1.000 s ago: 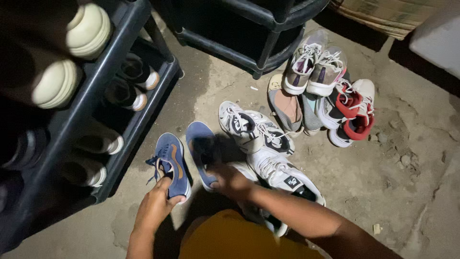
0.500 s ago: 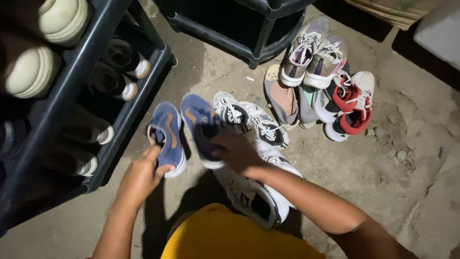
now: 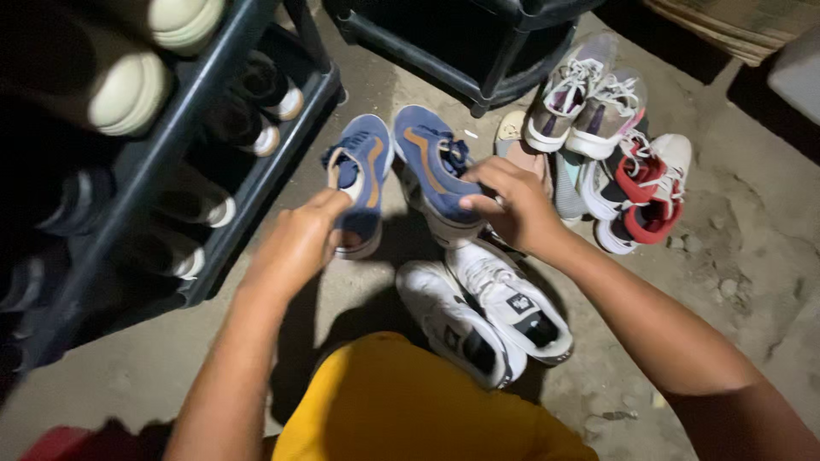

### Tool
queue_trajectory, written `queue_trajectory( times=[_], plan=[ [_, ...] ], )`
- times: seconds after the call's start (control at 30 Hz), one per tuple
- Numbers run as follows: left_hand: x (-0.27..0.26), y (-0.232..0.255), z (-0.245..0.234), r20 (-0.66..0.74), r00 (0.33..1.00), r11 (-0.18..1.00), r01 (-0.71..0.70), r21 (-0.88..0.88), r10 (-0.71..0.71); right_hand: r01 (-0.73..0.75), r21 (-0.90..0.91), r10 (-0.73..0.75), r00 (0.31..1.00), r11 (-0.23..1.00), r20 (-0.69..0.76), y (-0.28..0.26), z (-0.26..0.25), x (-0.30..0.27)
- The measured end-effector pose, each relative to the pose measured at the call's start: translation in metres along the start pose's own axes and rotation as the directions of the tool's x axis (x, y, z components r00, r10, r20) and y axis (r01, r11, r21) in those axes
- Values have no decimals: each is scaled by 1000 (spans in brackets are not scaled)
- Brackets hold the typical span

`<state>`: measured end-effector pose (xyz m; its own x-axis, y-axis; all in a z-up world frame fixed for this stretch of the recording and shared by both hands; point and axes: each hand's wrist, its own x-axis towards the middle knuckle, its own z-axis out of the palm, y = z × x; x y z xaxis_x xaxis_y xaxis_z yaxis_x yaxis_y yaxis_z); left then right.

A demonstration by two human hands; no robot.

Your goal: The person removes shoes from plastic shoe racks and pairs them on the floor, then places the paired shoes back onto the rack shelves, rearranging heels, sneakers, sandals and slippers across the tiers.

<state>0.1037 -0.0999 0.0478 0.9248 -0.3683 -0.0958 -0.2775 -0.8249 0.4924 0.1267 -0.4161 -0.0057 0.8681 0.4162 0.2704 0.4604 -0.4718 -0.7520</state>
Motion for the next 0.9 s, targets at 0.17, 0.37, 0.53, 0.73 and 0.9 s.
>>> queue_trajectory(
  times=[0.17, 0.37, 0.53, 0.73, 0.9],
  plan=[
    [-4, -13, 11, -6, 992, 982, 126, -139, -128, 38, 16, -37, 998, 999, -46, -6, 14, -4],
    [-19, -44, 31, 63, 957, 938, 291, -189, -284, -149, 26, 149, 989, 988, 1, 17, 87, -20],
    [-32, -82, 65, 188, 919, 929, 364, -59, -348, -19, 1, 19, 999, 1000, -41, 43, 195, -33],
    [-54, -147, 138, 497, 789, 912, 187, 366, -361, -344, -16, 326, 872, 939, 365, 53, 276, -52],
    [-62, -176, 185, 555, 723, 887, 179, 425, -412, -550, 306, 386, 801, 777, 458, 32, 277, -56]
  ],
)
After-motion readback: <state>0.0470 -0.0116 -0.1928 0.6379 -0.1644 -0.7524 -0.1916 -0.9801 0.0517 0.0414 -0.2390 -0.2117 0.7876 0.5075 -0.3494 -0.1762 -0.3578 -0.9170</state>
